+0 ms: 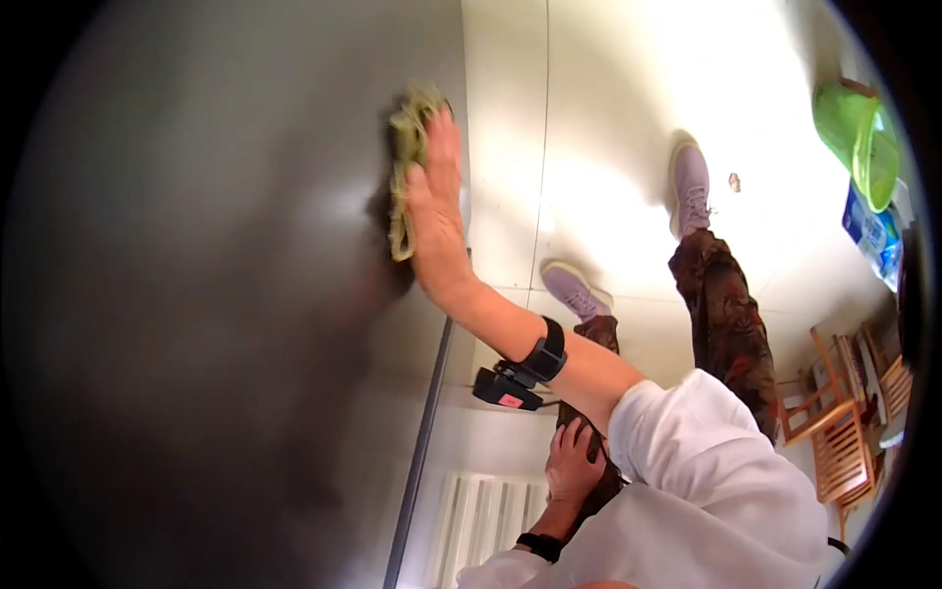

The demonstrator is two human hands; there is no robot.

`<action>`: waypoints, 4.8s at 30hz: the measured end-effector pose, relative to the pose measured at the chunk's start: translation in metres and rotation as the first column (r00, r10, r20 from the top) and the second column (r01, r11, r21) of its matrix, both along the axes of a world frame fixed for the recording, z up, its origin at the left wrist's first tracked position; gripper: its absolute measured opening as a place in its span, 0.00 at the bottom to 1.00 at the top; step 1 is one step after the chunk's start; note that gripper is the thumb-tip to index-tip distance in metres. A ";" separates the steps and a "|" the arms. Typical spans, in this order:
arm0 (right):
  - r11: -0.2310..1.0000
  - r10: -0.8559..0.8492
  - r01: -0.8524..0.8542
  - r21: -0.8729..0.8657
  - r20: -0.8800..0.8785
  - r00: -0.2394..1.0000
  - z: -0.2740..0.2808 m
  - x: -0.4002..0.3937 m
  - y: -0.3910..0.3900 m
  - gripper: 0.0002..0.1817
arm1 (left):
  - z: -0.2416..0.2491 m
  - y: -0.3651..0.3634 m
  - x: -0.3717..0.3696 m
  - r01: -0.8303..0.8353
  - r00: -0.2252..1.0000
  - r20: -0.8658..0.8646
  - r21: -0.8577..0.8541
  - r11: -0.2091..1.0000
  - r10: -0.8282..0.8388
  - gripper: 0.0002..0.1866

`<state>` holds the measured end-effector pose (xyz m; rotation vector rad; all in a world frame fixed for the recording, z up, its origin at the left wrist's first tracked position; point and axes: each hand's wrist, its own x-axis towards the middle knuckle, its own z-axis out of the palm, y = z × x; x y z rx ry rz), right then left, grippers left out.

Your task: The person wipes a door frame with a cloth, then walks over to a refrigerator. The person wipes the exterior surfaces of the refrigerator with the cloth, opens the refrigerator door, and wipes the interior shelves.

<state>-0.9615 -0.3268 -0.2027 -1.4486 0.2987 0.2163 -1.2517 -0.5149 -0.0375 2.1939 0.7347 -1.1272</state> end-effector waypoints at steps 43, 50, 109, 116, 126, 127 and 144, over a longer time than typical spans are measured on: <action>0.973 0.224 -0.199 0.116 -0.677 0.701 0.109 -0.107 -0.002 0.33 | -0.033 -0.049 -0.127 0.174 0.985 -0.007 -0.065 0.983 -0.175 0.21; 0.865 0.331 -0.169 0.473 -0.285 0.899 0.362 -0.013 -0.045 0.34 | 0.034 -0.041 -0.035 -0.369 0.911 -0.267 -0.192 0.909 0.314 0.26; 0.989 -0.110 -0.151 -0.011 0.632 -0.768 1.109 -0.238 -0.004 0.34 | 0.291 -0.176 -0.211 -0.407 -0.897 0.353 -0.895 -0.183 0.267 0.28; 0.965 -0.262 -0.185 0.185 0.723 -0.640 1.176 -0.307 0.016 0.33 | 0.401 -0.093 -0.159 -0.572 -0.789 0.520 -0.816 -0.080 0.328 0.27; 0.800 -0.542 -0.524 -0.292 0.021 -0.840 0.996 -0.363 0.007 0.29 | 0.375 -0.081 -0.213 -0.777 -0.613 0.694 -0.616 -0.128 0.378 0.26; 0.880 -0.450 -0.455 -0.139 0.069 -0.890 1.045 -0.374 0.003 0.30 | 0.368 -0.085 -0.226 -0.778 -0.608 0.694 -0.616 -0.119 0.385 0.26; 0.843 -0.309 -0.253 -0.475 -0.042 -0.950 0.961 -0.450 0.001 0.41 | 0.302 -0.074 -0.382 -0.775 -0.533 0.692 -0.630 0.048 0.488 0.27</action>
